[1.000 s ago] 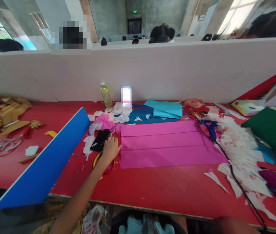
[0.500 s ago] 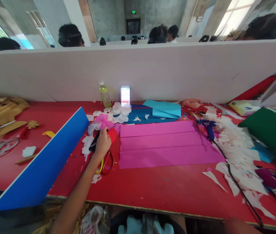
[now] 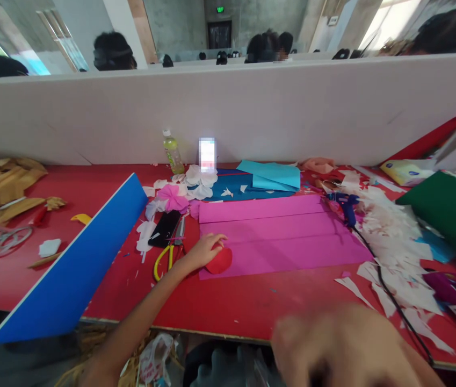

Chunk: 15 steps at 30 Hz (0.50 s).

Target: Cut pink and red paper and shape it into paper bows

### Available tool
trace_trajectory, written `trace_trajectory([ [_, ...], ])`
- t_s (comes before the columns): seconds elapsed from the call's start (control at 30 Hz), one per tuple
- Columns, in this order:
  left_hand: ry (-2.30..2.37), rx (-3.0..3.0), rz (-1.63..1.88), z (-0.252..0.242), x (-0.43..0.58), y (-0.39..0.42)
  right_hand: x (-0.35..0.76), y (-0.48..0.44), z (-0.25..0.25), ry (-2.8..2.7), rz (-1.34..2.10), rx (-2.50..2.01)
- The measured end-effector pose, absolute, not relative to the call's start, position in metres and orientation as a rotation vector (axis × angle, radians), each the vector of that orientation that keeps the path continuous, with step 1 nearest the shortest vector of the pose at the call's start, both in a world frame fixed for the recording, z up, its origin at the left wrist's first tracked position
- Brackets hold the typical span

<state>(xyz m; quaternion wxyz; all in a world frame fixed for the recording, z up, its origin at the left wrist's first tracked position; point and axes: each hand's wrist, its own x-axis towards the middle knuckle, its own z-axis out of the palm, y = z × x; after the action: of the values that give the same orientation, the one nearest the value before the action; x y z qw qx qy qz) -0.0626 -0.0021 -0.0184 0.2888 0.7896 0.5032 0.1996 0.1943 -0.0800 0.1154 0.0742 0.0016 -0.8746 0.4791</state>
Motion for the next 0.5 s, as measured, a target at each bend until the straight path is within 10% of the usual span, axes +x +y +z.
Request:
trace_trajectory([
  [0.2,1.428,2.457,0.473,-0.031,-0.059,-0.013,0.176,-0.003,0.022,-2.543,0.485,-0.904],
  [0.5,1.385,2.716,0.322,-0.022,-0.075,-0.053,0.179,-0.009,-0.040,-2.709,0.256,-0.930],
])
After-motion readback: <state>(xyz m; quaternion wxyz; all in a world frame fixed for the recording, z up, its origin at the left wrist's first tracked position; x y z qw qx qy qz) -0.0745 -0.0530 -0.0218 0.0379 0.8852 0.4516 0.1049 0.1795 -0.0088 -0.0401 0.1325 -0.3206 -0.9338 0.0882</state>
